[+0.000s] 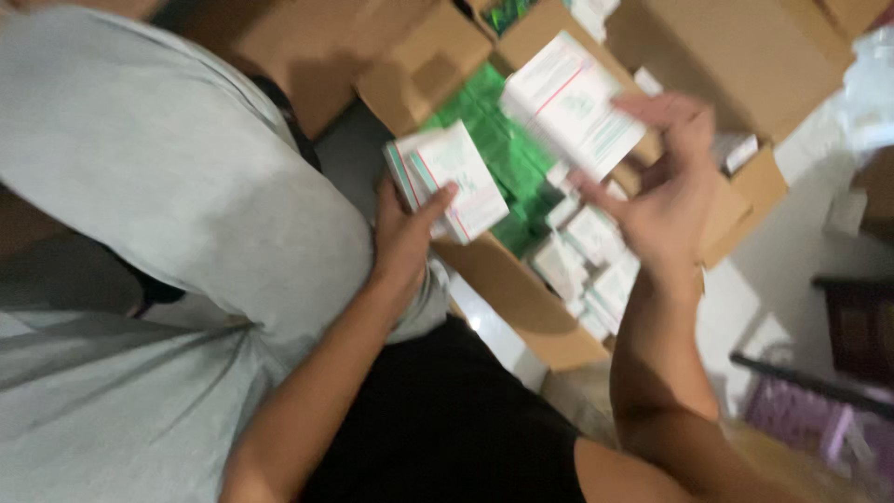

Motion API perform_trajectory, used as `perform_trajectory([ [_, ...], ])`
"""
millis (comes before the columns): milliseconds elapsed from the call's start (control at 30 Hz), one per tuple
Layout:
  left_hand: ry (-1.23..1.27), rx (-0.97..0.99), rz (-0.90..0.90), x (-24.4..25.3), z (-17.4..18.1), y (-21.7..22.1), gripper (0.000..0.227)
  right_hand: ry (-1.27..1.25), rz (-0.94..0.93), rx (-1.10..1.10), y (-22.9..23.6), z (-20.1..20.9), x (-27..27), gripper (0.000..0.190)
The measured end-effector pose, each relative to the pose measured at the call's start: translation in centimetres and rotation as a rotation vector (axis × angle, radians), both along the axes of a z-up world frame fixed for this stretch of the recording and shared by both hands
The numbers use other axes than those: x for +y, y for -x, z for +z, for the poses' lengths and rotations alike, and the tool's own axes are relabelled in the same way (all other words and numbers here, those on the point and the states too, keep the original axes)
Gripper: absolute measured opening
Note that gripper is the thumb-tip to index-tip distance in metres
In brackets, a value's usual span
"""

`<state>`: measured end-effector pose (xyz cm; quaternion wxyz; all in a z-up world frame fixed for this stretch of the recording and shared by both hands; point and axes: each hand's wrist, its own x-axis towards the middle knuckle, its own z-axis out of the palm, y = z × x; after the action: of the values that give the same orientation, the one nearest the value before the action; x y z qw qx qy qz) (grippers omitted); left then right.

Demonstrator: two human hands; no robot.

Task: The person sits on the floor and repeatedly picks up small white and green boxes from a large cardboard box. They arrange the boxes into neat rows on a low wooden shelf, continuing the process until the shelf is filled.

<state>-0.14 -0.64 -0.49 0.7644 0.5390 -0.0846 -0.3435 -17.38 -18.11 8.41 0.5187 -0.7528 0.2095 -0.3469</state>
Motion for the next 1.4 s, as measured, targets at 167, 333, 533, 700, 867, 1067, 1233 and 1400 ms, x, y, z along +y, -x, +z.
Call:
perform_trajectory([
  [167,0.13,0.1,0.067,1.0,0.0,0.2,0.066,0.002,0.098,0.076,-3.6,-2.1,4.3,0.07],
  [333,0.137,0.025,0.038,1.2,-0.5,0.2,0.062,-0.276,0.207,-0.196,-3.4,-5.0,3.6,0.04],
  [533,0.256,0.134,-0.007,1.7,1.0,0.0,0.061,-0.755,0.323,-0.385,-2.8,-3.4,1.6,0.062],
  [700,0.259,0.107,0.026,1.6,0.9,0.0,0.057,-0.843,0.389,-0.618,-1.5,-2.0,0.7,0.043],
  [867,0.17,-0.117,-0.09,1.7,0.1,0.3,0.065,-0.456,0.139,-0.266,-4.0,-3.2,2.5,0.037],
  [1067,0.205,-0.203,-0.146,2.0,-0.7,0.3,0.079,-0.614,0.215,-0.217,-5.8,-4.3,4.5,0.043],
  [1233,0.23,-0.193,-0.141,2.1,-2.8,0.2,0.08,-0.571,0.258,0.076,-5.4,-5.3,3.6,0.064],
  [1400,0.089,-0.356,-0.09,1.8,-5.5,0.0,0.062,-0.462,0.227,-0.024,-4.8,-7.3,3.4,0.068],
])
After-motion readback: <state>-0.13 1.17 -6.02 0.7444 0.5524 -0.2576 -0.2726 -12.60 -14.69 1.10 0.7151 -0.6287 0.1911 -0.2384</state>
